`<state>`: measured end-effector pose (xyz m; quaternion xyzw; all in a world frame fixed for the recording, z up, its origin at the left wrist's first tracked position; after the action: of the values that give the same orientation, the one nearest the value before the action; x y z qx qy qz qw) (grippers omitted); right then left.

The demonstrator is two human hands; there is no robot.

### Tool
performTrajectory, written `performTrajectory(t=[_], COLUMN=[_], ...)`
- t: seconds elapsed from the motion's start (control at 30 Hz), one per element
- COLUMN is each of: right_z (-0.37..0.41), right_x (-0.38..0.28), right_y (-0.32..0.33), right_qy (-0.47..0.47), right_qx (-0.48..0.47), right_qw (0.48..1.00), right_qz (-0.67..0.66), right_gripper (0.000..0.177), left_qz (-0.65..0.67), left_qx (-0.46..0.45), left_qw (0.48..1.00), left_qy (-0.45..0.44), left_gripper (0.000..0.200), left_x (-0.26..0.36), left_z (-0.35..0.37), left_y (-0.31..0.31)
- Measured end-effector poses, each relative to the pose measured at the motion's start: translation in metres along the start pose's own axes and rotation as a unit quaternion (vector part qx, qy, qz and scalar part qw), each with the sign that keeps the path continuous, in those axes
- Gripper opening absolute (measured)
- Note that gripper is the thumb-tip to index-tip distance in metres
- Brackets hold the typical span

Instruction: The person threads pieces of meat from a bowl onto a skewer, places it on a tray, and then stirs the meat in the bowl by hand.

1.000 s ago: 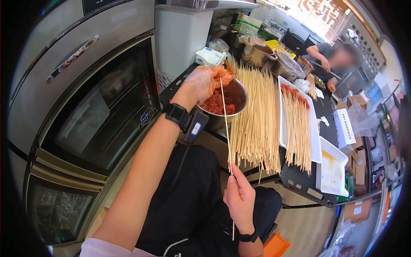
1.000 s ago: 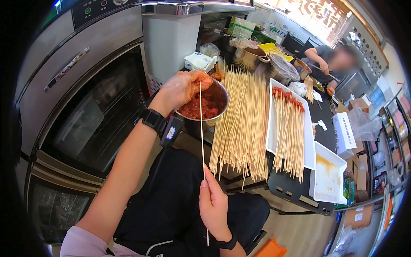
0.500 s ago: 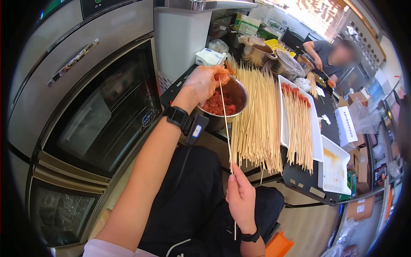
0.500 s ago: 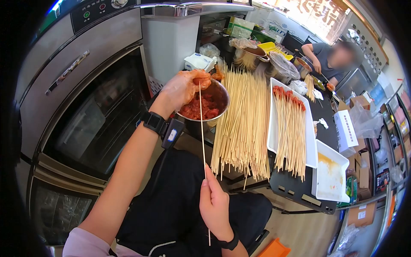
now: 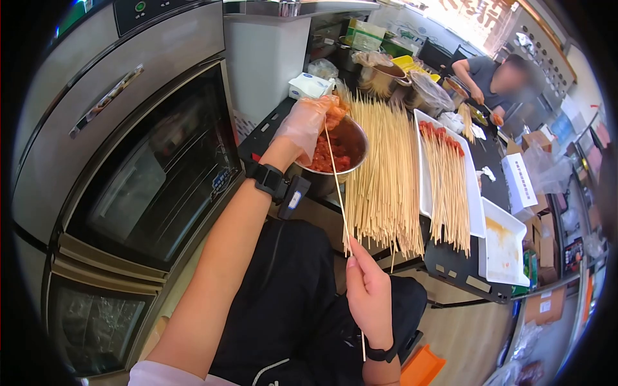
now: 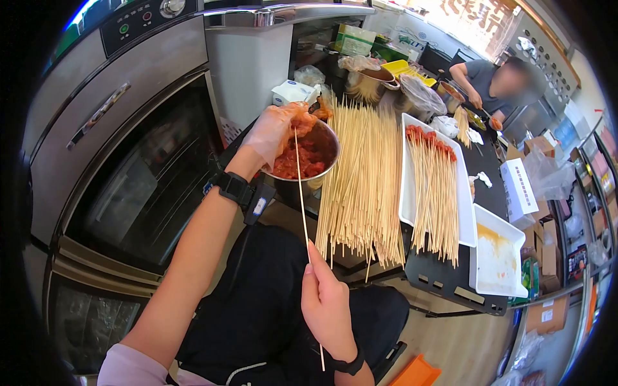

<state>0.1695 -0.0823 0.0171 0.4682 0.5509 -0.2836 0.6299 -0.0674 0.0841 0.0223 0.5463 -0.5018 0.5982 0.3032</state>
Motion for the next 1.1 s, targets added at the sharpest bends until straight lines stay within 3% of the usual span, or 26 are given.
performTrajectory(t=[0.13,0.2,0.23,0.3,0.33,0.4,0.43,0.47,0.5,0.53,0.57,0.6,0.63,0.7,0.73,0.8,0.9,1.0,1.1], right_z=[0.001,0.003,0.003,0.003,0.002,0.002,0.001,0.001,0.002,0.002,0.002,0.002,0.003,0.003,0.003,0.004,0.005,0.004,0.004], right_x=[-0.004,-0.005,-0.007,-0.008,-0.009,-0.008,-0.007,-0.007,-0.008,-0.01,-0.01,-0.01,-0.011,-0.012,-0.012,-0.013,-0.013,-0.01,-0.011], right_y=[-0.001,-0.001,0.0,0.0,0.0,-0.002,-0.002,-0.002,-0.001,-0.002,-0.002,-0.002,-0.003,-0.003,-0.003,-0.001,-0.001,-0.002,0.0], right_qy=[-0.009,-0.018,-0.008,0.003,0.012,0.022,0.028,0.033,0.033,0.029,0.026,0.025,0.034,0.042,0.042,0.042,0.044,0.032,0.02], right_qx=[-0.001,0.0,-0.001,-0.001,-0.008,-0.015,-0.013,-0.011,-0.011,-0.014,-0.017,-0.017,-0.019,-0.022,-0.02,-0.016,-0.02,-0.017,-0.018], right_qw=[1.0,1.0,1.0,1.0,1.0,0.999,0.999,0.998,0.999,0.998,0.998,0.998,0.997,0.997,0.997,0.997,0.996,0.998,0.997], right_qz=[0.0,-0.007,0.002,0.01,0.025,0.04,0.042,0.043,0.042,0.051,0.06,0.06,0.062,0.065,0.066,0.069,0.069,0.047,0.067], right_gripper=[0.035,0.034,0.034,0.034,0.036,0.037,0.038,0.038,0.038,0.038,0.038,0.038,0.038,0.039,0.038,0.038,0.039,0.039,0.038], left_qz=[-0.044,-0.225,-0.226,-0.186,-0.186,-0.151,-0.152,-0.258,-0.352,-0.352,-0.264,-0.158,-0.158,-0.374,-0.373,-0.1,-0.026,-0.038,-0.048], left_qx=[-0.032,0.011,0.011,0.058,0.058,-0.044,-0.044,-0.087,-0.125,-0.126,-0.049,0.032,0.032,-0.023,-0.024,0.02,0.05,0.01,0.028], left_qw=[0.997,0.969,0.969,0.981,0.981,0.987,0.987,0.945,0.854,0.854,0.951,0.985,0.985,0.914,0.915,0.994,0.996,0.998,0.997], left_qy=[-0.052,-0.1,-0.1,0.013,0.012,0.009,0.009,-0.181,-0.363,-0.362,-0.157,0.06,0.061,-0.153,-0.153,0.048,0.07,0.056,0.053], left_gripper=[0.023,0.024,0.024,0.026,0.026,0.027,0.027,0.027,0.027,0.027,0.026,0.026,0.026,0.025,0.025,0.023,0.022,0.021,0.022], left_x=[0.002,0.02,0.021,0.0,-0.003,-0.018,-0.043,-0.051,-0.051,-0.032,-0.015,-0.025,-0.034,-0.013,-0.019,-0.015,-0.019,-0.015,-0.011], left_z=[0.0,0.012,0.012,0.006,0.004,-0.003,-0.021,-0.043,-0.042,-0.028,-0.019,-0.006,-0.012,-0.017,-0.02,0.003,-0.002,0.003,0.006], left_y=[-0.006,-0.009,-0.009,0.004,0.006,-0.001,0.014,0.022,0.016,0.004,0.004,0.012,0.018,0.008,0.009,0.004,0.011,0.004,0.002])
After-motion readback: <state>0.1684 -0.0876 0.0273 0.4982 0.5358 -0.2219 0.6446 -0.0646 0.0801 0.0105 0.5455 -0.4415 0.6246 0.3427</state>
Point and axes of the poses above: each hand's wrist, its own z-axis away from the middle knuckle, its own y-axis out of the back of the hand, x = y × z, the point moved 8 cm from there along -z, towards the middle knuckle, and after that the axes turned 5 degrees about -z, right-handed, at the moved point
